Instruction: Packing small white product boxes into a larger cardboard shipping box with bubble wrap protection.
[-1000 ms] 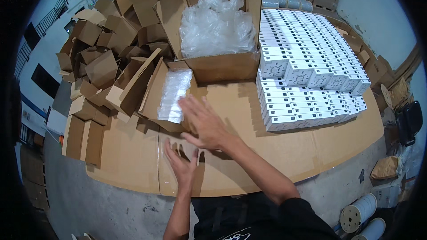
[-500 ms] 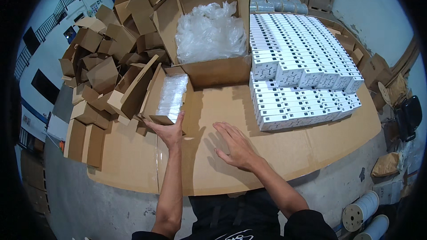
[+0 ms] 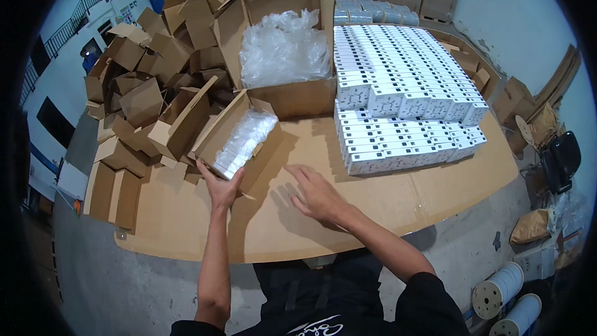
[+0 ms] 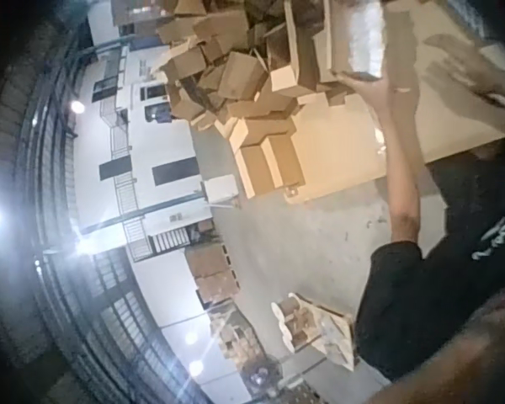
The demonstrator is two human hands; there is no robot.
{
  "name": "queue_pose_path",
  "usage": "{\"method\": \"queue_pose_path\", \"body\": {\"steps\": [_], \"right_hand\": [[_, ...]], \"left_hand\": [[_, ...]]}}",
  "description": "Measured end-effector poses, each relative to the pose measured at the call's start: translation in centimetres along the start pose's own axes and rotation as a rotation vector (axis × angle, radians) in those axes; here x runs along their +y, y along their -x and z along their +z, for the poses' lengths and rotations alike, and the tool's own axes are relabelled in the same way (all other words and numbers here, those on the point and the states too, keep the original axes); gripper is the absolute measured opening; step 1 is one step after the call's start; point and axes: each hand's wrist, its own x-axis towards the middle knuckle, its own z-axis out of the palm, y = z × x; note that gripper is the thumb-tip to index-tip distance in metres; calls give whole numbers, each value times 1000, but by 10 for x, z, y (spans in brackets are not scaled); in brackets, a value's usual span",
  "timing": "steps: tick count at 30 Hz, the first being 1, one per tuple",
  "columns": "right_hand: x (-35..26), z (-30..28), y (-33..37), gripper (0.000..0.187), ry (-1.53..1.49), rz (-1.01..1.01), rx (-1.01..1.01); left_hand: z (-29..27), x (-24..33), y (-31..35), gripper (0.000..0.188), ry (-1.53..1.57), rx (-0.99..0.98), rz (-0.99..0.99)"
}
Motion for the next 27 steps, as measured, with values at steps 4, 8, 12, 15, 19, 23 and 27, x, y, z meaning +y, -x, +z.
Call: {"method": "queue_pose_path", "body": {"steps": [4,8,12,15,19,23,27], "right_hand": [[13,-4,-6,66,-60,38,257],[9,-10,-3,72,-195,230,402],[18,-12,6,71,-191,123,388],[28,-6,14,68,-294,154,442],[29,-1,12,66,-234,104,475],[32,4,9,59,-196,73,522],[30,9,9,50,-185,91,532]], "left_hand": [[-24,-13,2,126,310,-239,-17],[-36,-13,-1,135,305,-441,-77],[-25,6,3,140,203,-444,45],[-6,20,21,140,210,-361,173],[6,5,31,137,110,-287,178],[5,5,31,108,-105,-273,187],[7,12,30,89,-73,-300,179]]}}
